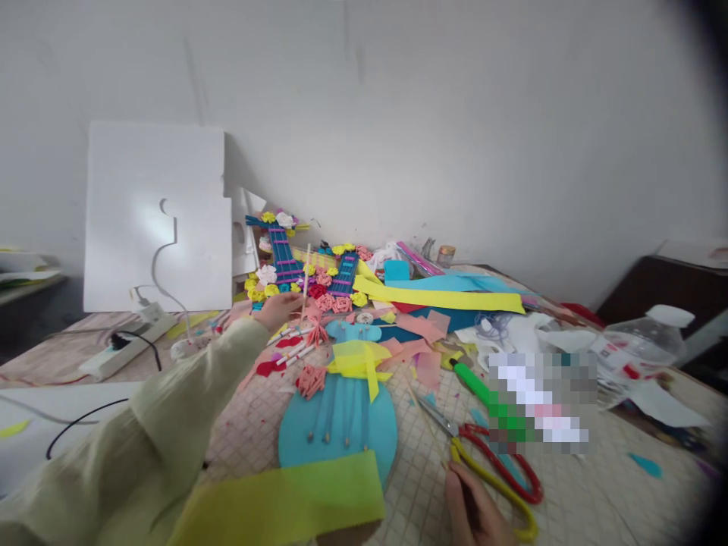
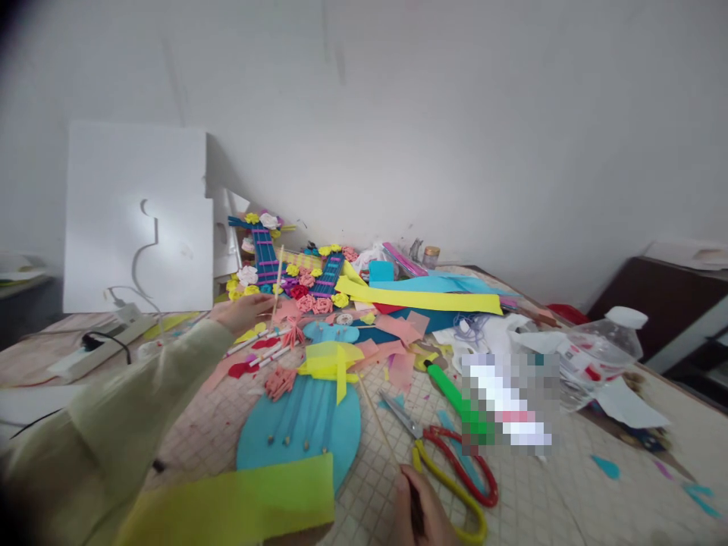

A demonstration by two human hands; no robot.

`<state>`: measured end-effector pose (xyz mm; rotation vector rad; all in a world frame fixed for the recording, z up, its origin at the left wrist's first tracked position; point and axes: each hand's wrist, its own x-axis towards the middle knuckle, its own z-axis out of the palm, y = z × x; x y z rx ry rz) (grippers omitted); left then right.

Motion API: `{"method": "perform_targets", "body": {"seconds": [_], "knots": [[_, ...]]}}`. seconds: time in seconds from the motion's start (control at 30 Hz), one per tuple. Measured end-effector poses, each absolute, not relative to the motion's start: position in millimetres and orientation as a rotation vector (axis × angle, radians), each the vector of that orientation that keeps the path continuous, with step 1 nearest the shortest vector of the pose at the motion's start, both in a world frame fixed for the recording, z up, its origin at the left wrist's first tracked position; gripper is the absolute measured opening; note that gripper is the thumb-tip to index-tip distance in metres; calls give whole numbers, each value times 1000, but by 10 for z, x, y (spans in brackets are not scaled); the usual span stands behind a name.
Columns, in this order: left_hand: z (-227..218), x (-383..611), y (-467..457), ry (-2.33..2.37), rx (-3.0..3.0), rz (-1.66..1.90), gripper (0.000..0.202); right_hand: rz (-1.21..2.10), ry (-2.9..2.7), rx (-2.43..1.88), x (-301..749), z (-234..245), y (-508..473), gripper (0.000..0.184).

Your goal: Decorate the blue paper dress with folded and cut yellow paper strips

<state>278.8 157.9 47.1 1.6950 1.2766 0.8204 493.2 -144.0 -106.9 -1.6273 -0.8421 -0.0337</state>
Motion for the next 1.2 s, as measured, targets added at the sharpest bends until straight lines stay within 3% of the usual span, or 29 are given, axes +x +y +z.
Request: {"method": "perform_targets", "body": {"seconds": [0.2,0.37,0.6,1.2], "knots": [[597,2955,608,929,1429,728,8,189,-780,-1538,4932,-997,-1461,34],[640,2931,58,829,1347,633,24,639,-664,-1360,4854,-851,-1499,34],[437,2890,-341,726,1333,547,18,1210,-590,-949,4437,-374,-1489,31],[238,2761,-822,586,839,519,11,1519,-667,-694,4095,-155,-1470,29]]}}
